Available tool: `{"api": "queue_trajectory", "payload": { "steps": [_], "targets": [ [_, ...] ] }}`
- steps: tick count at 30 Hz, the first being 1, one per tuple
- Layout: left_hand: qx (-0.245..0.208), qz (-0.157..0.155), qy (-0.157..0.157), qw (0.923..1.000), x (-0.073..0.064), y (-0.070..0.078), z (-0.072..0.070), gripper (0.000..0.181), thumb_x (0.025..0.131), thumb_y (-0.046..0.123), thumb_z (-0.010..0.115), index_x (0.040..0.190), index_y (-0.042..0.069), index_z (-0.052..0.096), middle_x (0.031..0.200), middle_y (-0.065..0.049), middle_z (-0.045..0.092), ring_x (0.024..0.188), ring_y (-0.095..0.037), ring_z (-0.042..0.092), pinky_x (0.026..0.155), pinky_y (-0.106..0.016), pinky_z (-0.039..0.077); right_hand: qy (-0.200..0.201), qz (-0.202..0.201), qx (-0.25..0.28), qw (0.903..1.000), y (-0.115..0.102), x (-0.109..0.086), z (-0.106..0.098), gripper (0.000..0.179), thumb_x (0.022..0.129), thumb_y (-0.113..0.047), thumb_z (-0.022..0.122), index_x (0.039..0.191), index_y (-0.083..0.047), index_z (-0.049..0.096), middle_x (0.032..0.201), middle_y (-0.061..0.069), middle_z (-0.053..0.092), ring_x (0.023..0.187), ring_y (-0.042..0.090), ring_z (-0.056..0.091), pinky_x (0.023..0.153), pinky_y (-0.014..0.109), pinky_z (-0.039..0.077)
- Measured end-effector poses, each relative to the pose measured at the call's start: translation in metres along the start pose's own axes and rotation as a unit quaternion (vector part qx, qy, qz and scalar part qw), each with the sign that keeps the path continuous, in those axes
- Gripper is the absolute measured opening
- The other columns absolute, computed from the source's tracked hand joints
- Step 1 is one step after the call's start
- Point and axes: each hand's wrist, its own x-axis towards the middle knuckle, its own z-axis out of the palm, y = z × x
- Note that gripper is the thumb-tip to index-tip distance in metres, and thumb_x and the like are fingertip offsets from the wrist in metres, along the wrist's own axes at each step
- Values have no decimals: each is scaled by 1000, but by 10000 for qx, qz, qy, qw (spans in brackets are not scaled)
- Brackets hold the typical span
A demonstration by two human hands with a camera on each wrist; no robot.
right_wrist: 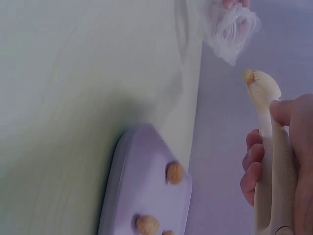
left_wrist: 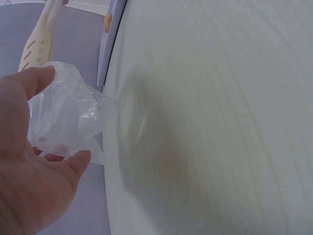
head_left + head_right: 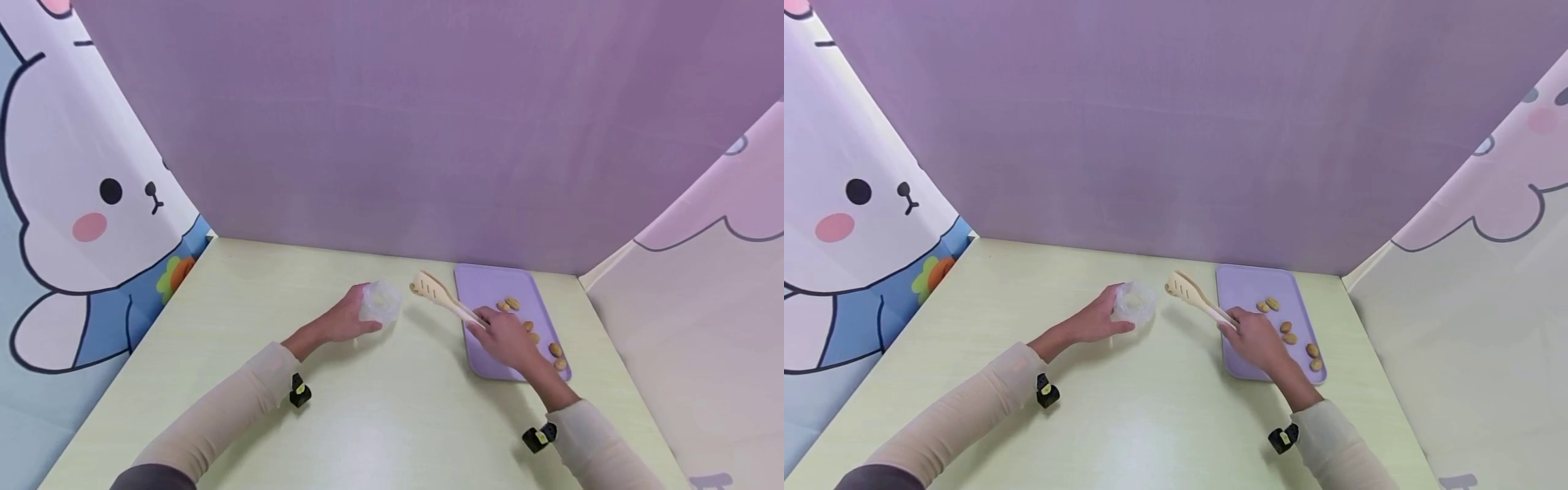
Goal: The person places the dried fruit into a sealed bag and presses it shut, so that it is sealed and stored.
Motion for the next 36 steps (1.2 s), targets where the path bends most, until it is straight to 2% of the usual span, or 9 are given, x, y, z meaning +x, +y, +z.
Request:
{"api": "queue_trajectory", "payload": {
  "steps": [10, 15, 36],
  "targets": [
    [44, 86, 0, 10000, 0, 2, 3, 91, 89, 23, 75, 157, -1, 20, 152, -25, 34, 132, -37, 47, 109, -56, 44, -118, -271, 76, 9995, -15, 5, 4, 16, 98, -22, 66, 103, -6, 69, 67, -6, 55, 58, 8, 44, 54, 25, 38],
    [40, 156, 20, 9999, 0, 4, 3, 90, 89, 21, 75, 157, -2, 21, 149, -25, 37, 128, -35, 48, 107, -55, 45, -170, -362, 109, 9991, -20, 6, 6, 15, 98, -22, 67, 101, -7, 68, 65, -8, 51, 57, 8, 42, 53, 25, 37],
    [-188, 352, 30, 9992, 4, 1, 4, 87, 88, 15, 76, 155, -1, 23, 145, -22, 41, 128, -33, 48, 110, -54, 42, -331, -325, 306, 9985, -27, 10, 13, 19, 98, -23, 68, 109, -7, 68, 64, -8, 52, 55, 6, 41, 51, 23, 36]
  ]
}}
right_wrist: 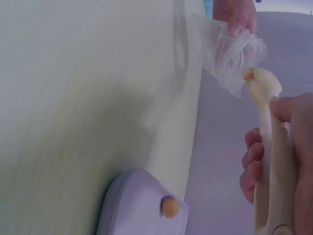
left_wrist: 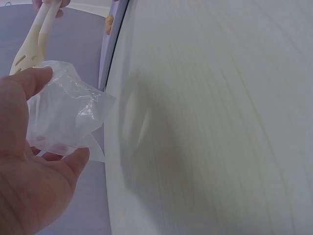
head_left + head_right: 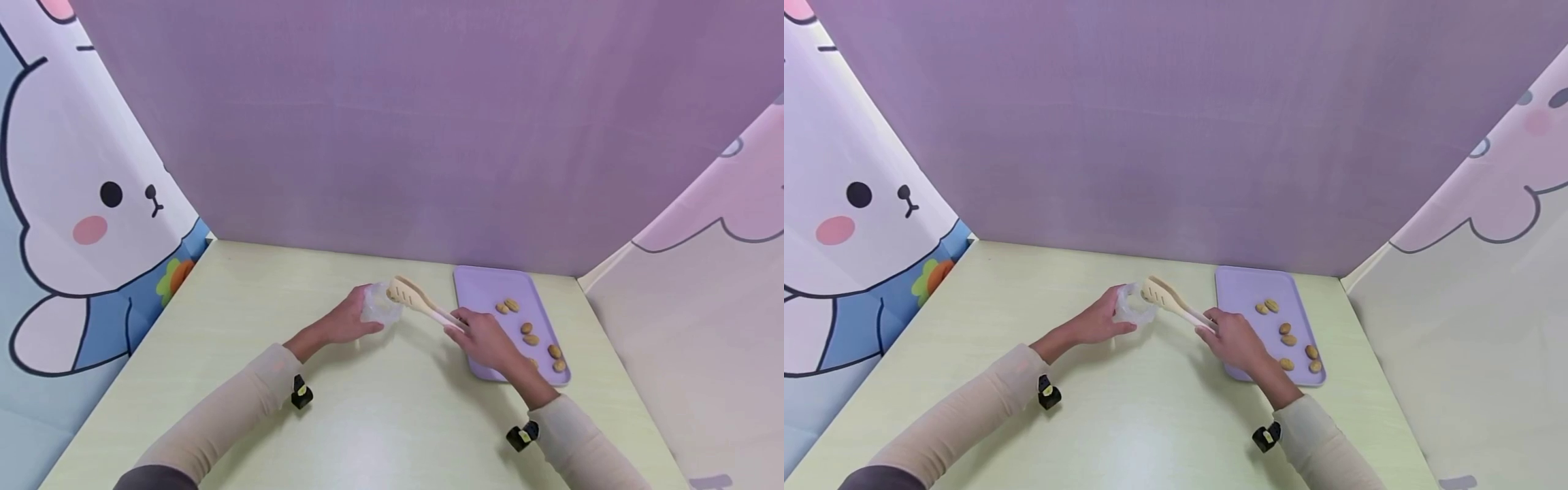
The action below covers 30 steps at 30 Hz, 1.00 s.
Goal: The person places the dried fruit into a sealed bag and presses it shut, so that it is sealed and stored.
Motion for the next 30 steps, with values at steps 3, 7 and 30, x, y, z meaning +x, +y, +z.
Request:
{"api": "queue_trajectory", "payload": {
  "steps": [3, 7, 30],
  "targets": [
    [-14, 25, 8, 10000, -1, 0, -1, 86, 88, 15, 75, 155, 0, 24, 145, -21, 41, 129, -33, 47, 111, -54, 40, 4, 29, 16, 10000, -1, 1, -1, 20, 98, -23, 67, 110, -7, 68, 64, -8, 52, 55, 6, 41, 51, 23, 37],
    [-78, 13, -12, 10000, -1, 1, -1, 85, 88, 15, 75, 155, 0, 25, 145, -20, 41, 129, -32, 47, 112, -54, 40, 24, 108, 9, 9999, -1, 2, -3, 23, 98, -24, 67, 112, -6, 68, 66, -6, 54, 56, 7, 42, 52, 24, 38],
    [198, -287, 82, 9994, -4, -4, -7, 89, 89, 25, 75, 157, 0, 22, 148, -21, 39, 127, -33, 49, 107, -53, 46, 276, 775, -47, 9966, 44, -20, -29, 23, 98, -25, 66, 113, -7, 68, 72, -1, 62, 62, 13, 51, 56, 30, 41]
  ]
}}
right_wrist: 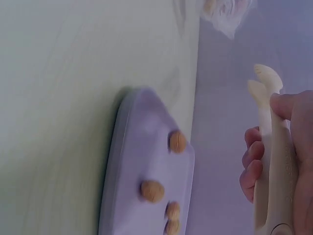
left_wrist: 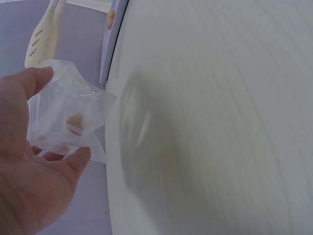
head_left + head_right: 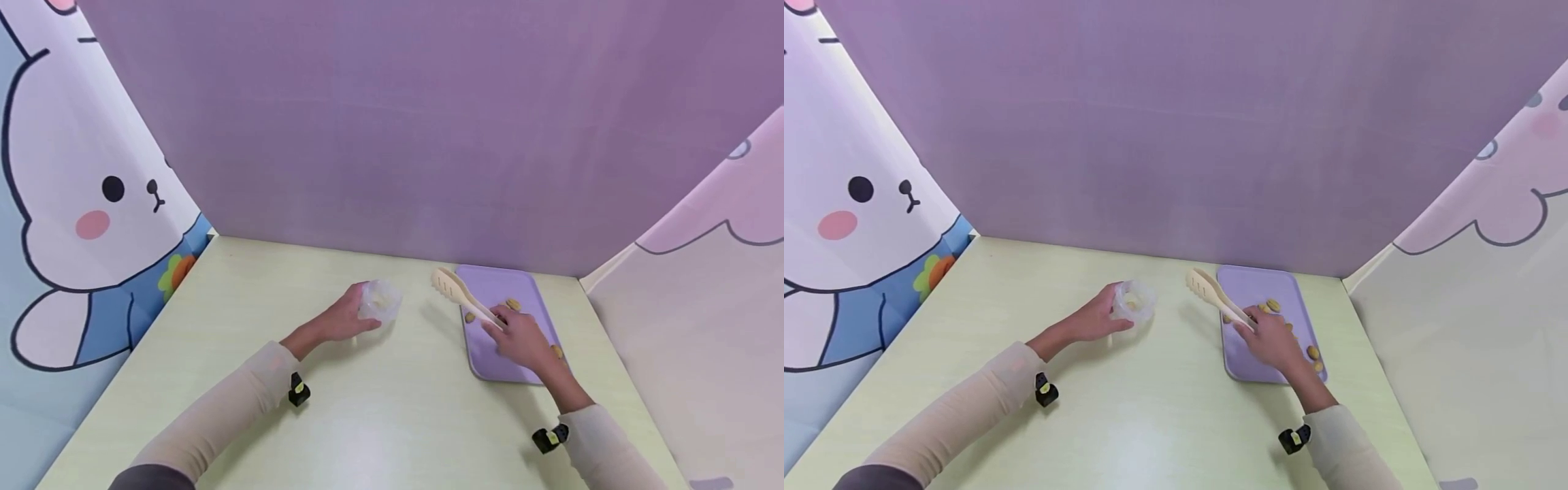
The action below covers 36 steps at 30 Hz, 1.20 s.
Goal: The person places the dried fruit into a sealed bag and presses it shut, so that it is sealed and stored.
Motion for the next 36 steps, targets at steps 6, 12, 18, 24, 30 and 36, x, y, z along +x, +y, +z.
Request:
{"api": "queue_trajectory", "payload": {
  "steps": [6, 12, 18, 24, 30, 36],
  "targets": [
    [21, -35, 12, 10000, -1, 1, -1, 90, 89, 24, 75, 157, 1, 22, 148, -21, 39, 128, -33, 49, 107, -53, 46, 70, 216, -79, 9997, 17, -6, -9, 28, 98, -25, 66, 116, -3, 66, 74, 2, 62, 63, 15, 50, 57, 31, 40],
    [-11, -73, -9, 10000, -2, 3, -2, 89, 89, 24, 75, 156, -1, 22, 146, -22, 41, 126, -33, 50, 107, -53, 46, 105, 175, -261, 9994, 32, -13, -12, 32, 99, -24, 65, 118, 1, 67, 78, 6, 66, 66, 18, 51, 59, 32, 41],
    [-50, -73, -14, 10000, -3, 5, -2, 89, 89, 24, 75, 156, -1, 22, 146, -22, 41, 126, -33, 50, 107, -53, 46, 39, 451, -262, 9986, 45, -21, -12, 35, 99, -30, 64, 117, 0, 67, 76, 3, 66, 68, 16, 54, 62, 32, 43],
    [15, -10, -6, 10000, -4, 3, -2, 89, 89, 25, 74, 156, -2, 22, 147, -23, 40, 127, -34, 49, 107, -54, 45, -71, 680, -326, 9971, 57, -29, -8, 32, 99, -30, 64, 115, -2, 68, 73, -1, 63, 68, 14, 54, 63, 31, 42],
    [103, -47, 16, 9999, -5, 3, -3, 89, 89, 27, 74, 156, -2, 22, 147, -23, 40, 127, -34, 49, 108, -54, 44, 28, 357, -429, 9984, 65, -35, -4, 13, 97, -24, 66, 93, -13, 61, 62, -4, 54, 62, 15, 50, 58, 30, 38],
    [75, -18, -13, 10000, -7, 1, -5, 89, 89, 24, 75, 156, -2, 21, 146, -23, 40, 127, -34, 49, 107, -54, 46, -47, 418, -379, 9984, 69, -40, 1, 17, 96, -22, 67, 100, -5, 65, 65, -2, 54, 62, 15, 47, 56, 28, 37]
  ]
}}
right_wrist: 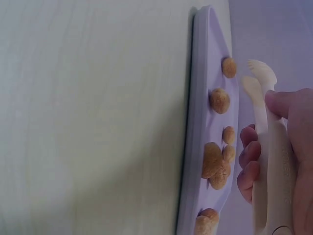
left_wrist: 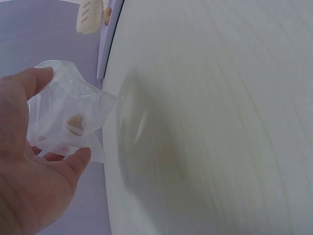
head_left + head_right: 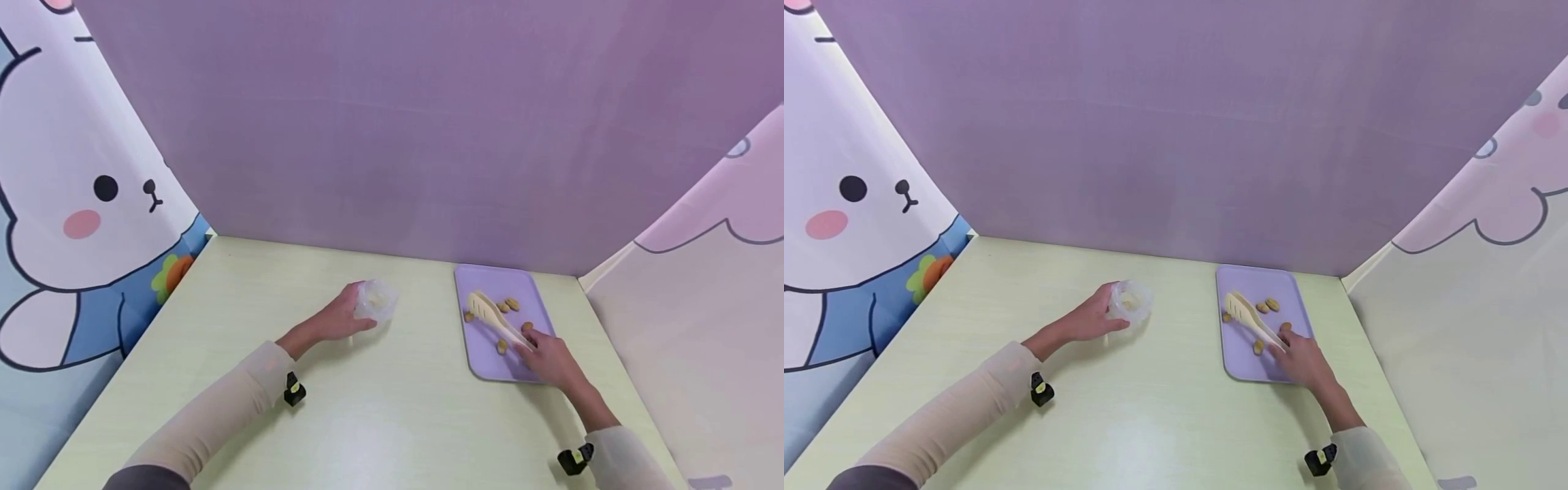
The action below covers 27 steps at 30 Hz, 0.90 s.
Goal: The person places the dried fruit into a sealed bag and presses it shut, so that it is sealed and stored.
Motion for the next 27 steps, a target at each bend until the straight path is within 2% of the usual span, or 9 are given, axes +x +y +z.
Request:
{"api": "queue_trajectory", "payload": {
  "steps": [4, 10, 15, 27],
  "targets": [
    [-17, 104, 43, 9999, 0, -2, -2, 89, 89, 23, 75, 156, -3, 22, 146, -25, 39, 128, -36, 49, 107, -55, 46, -172, 214, 57, 9996, 2, -1, 3, 32, 97, -25, 66, 116, 1, 68, 69, -1, 59, 62, 13, 47, 55, 27, 38],
    [-89, 121, 29, 9999, 1, -4, -2, 89, 89, 22, 75, 156, -2, 22, 147, -24, 39, 128, -35, 49, 107, -54, 45, -273, 328, -38, 9991, 6, -1, 6, 31, 98, -28, 66, 113, -1, 68, 70, -1, 58, 61, 14, 46, 55, 28, 38],
    [-84, 106, 39, 9999, 1, -4, -2, 88, 89, 22, 75, 156, -2, 22, 146, -24, 39, 128, -35, 48, 108, -55, 44, -332, 350, -97, 9988, 7, -1, 8, 36, 98, -29, 65, 119, 1, 67, 71, 0, 59, 62, 15, 47, 56, 29, 38],
    [-31, 156, 23, 9999, 3, -3, -1, 88, 89, 22, 75, 156, -3, 22, 147, -25, 38, 130, -36, 47, 109, -56, 44, -257, 192, -206, 9993, 3, -2, 5, 31, 97, -24, 67, 114, 2, 68, 69, -1, 59, 61, 14, 47, 55, 28, 38]
  ]
}}
